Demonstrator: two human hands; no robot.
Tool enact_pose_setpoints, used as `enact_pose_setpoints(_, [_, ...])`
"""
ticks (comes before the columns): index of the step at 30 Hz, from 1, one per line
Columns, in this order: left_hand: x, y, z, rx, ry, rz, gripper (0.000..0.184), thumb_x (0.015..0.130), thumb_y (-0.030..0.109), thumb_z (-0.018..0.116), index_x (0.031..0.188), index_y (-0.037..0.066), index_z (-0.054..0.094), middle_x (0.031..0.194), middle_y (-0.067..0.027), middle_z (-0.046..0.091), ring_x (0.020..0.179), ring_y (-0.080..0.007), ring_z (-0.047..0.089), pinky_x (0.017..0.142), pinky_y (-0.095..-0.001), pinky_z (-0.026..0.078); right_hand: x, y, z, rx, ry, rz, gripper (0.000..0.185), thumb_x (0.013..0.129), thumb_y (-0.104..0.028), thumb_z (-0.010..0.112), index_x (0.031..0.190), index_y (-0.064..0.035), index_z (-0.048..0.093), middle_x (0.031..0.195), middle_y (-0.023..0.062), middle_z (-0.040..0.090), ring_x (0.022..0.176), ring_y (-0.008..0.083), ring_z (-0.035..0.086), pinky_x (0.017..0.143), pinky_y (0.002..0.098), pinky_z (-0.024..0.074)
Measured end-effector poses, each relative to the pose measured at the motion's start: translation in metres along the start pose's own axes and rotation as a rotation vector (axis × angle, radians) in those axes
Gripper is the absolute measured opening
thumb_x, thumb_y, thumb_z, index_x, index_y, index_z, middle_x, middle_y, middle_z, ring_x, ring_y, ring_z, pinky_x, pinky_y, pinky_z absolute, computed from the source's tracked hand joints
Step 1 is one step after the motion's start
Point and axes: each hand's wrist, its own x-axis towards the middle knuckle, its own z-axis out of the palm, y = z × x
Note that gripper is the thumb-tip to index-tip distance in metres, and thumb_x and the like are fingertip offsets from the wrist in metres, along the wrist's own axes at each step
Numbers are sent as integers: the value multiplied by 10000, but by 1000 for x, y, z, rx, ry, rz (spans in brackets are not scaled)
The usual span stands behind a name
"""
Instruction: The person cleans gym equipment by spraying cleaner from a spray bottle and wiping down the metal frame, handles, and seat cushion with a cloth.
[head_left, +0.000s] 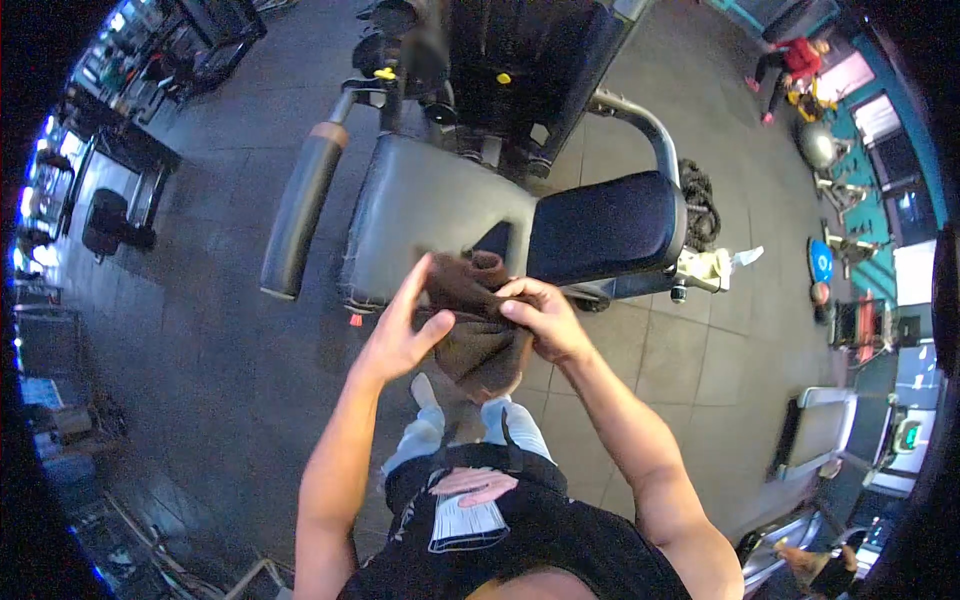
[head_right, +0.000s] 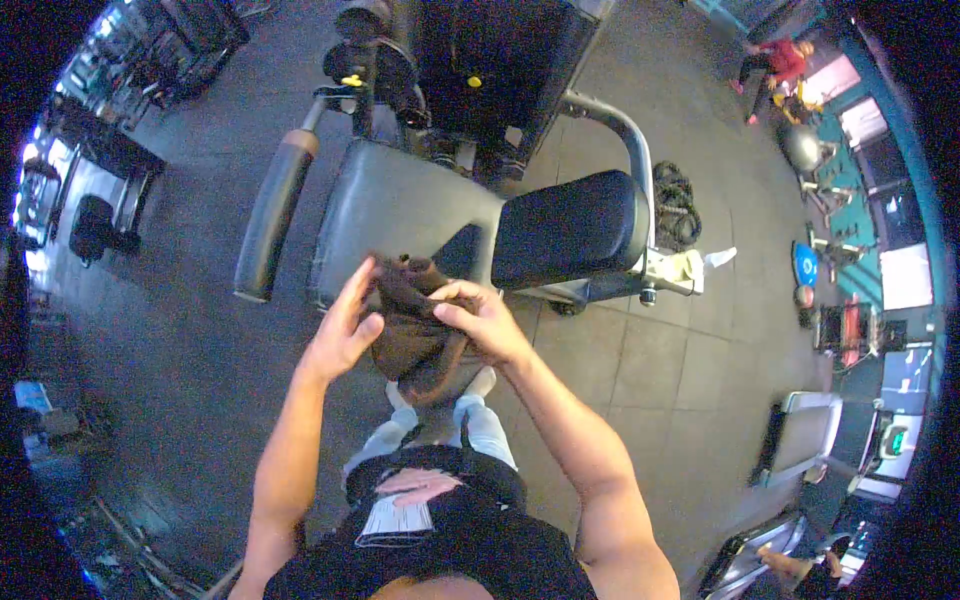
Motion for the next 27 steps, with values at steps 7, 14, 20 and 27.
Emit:
enact_pose_setpoints(7, [49, 93, -75, 272, -244, 444, 351, 737, 169, 798, 974, -10, 610, 950, -121, 574, 944, -222, 582, 837, -367, 458, -8, -114, 96, -567, -29, -136, 184, 856, -180, 707, 903, -5, 675, 901, -11, 622, 806, 59, 564, 723, 226, 446])
enact_pose_setpoints(14, [68, 196, -114, 640, -339, 759, 276, 684, 8, 676, 944, -4, 584, 879, -137, 630, 870, -211, 618, 784, -334, 471, -24, -176, 163, -1343, -94, -523, 333, 828, -101, 649, 1153, -36, 619, 933, 170, 687, 858, 340, 672, 771, 395, 522])
enact_pose_setpoints(20, [82, 228, -146, 600, -638, 386, 442, 787, 373, 792, 879, -21, 615, 716, -45, 591, 717, -105, 523, 651, -323, 440, -21, -228, 152, -1643, 61, -426, 346, 803, -306, 744, 942, 7, 692, 1140, 190, 604, 1032, 352, 599, 916, 404, 474])
enact_pose_setpoints(27, [121, 213, -135, 856, -394, 299, 300, 950, 315, 597, 1046, 33, 630, 811, -35, 637, 744, -119, 535, 681, -340, 452, -7, -249, 91, -1292, -91, -130, 353, 865, -240, 717, 1086, 30, 667, 930, 16, 695, 821, 60, 590, 780, 246, 504])
